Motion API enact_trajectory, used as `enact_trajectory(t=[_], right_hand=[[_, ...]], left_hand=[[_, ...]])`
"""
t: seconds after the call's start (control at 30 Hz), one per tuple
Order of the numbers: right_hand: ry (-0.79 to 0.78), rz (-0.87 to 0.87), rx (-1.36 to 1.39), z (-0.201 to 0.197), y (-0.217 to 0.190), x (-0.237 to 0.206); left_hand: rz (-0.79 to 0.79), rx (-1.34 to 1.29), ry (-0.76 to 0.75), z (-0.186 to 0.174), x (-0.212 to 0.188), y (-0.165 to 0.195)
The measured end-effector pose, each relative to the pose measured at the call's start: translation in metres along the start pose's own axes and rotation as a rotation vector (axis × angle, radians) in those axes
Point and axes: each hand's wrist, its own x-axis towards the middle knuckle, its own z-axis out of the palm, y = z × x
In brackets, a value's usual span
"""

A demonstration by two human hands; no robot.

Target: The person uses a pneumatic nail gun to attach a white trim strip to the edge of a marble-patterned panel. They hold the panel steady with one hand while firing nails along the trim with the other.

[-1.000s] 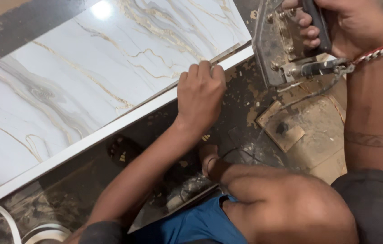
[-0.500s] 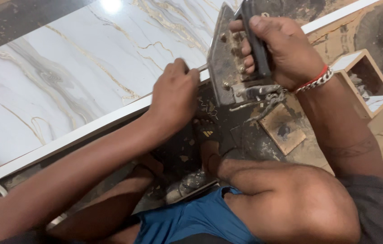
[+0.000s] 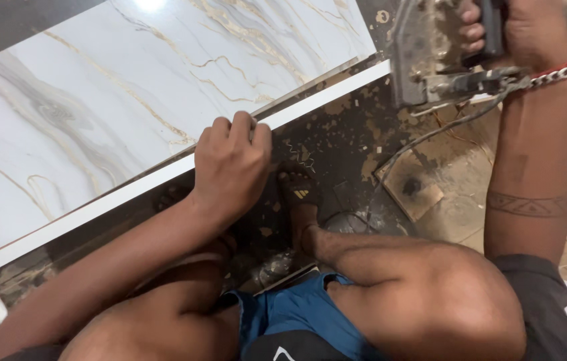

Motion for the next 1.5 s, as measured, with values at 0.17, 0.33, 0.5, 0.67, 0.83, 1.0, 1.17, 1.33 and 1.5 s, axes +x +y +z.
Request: enact_trajectory(t=[0.17, 0.33, 0.5, 0.67, 0.83, 1.0, 1.17, 1.33, 1.5], right_hand=[[0.074, 0.006, 0.029, -0.01, 0.001, -0.004], [0.012, -0.15, -0.183, 0.05, -0.005, -0.015], [-0.1, -0.151, -0.073, 0.129, -0.002, -0.028], [-0.259, -0.121, 0.005, 0.182, 0.001, -0.034], [-0.255, -0.096, 0.024, 0.187, -0.004, -0.038], [-0.181, -0.201, -0.12, 0.148, -0.004, -0.026], [0.014, -0.14, -0.167, 0.069, -0.004, -0.007], [0.12, -0.084, -0.143, 0.012, -0.008, -0.004], [0.058, -0.121, -0.064, 0.018, -0.007, -0.006]], left_hand=[[0.032, 0.065, 0.179, 0.008, -0.009, 0.004], [-0.086, -0.107, 0.134, 0.014, -0.007, 0.005], [-0.197, -0.437, 0.189, 0.013, -0.012, 0.004], [-0.211, -0.497, 0.167, 0.012, -0.015, 0.003], [-0.19, -0.519, 0.184, 0.012, -0.018, 0.001], [-0.19, -0.451, 0.181, 0.012, -0.02, 0.002], [-0.191, -0.415, 0.181, 0.012, -0.018, 0.001], [-0.188, -0.438, 0.135, 0.013, -0.021, -0.001], [-0.132, -0.382, 0.205, 0.012, -0.023, -0.002]])
